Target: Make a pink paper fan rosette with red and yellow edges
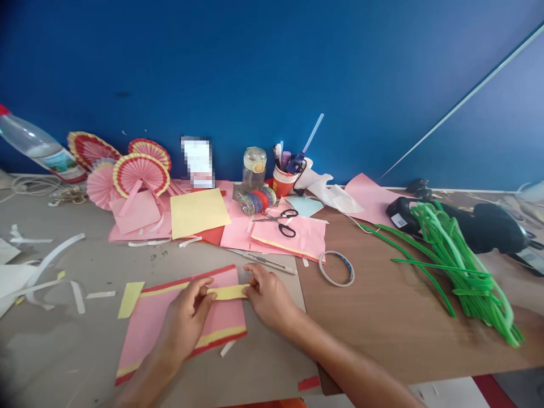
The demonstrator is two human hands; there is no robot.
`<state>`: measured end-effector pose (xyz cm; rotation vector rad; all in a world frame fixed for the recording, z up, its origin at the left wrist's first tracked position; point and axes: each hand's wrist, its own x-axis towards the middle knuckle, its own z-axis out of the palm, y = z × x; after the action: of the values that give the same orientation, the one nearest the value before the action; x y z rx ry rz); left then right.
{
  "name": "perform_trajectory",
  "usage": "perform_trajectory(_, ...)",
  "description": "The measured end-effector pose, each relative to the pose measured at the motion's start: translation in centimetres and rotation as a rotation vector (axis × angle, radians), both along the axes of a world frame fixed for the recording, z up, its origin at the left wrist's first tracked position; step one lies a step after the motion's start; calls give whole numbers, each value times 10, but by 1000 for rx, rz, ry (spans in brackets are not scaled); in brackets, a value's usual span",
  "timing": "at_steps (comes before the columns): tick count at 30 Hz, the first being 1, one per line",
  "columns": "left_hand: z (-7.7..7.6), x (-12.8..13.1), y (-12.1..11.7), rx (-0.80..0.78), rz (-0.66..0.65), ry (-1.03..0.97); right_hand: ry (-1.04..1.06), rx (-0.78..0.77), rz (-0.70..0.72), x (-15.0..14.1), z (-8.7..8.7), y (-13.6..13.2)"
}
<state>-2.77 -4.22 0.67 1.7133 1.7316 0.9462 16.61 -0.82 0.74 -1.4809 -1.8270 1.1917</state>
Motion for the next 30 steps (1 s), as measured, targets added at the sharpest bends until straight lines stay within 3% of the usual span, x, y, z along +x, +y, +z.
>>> perform_trajectory(3,-2,-4,-2,279,-64,261,-92,42,-2,1,-2,1)
perform_trajectory(6,3,-7,-7,407,-68,403,-81,1,-1,1,0,4)
perform_trajectory(10,6,-8,-21,354,-157,551,-31,-41,-3,3,6,13)
perform_trajectory(16,-10,-2,-40,332,-241,634,-74,0,41,-7,8,32)
perform_trajectory(30,-10,-6,-40,374,-273,635,-227,64,83,-15,1,39)
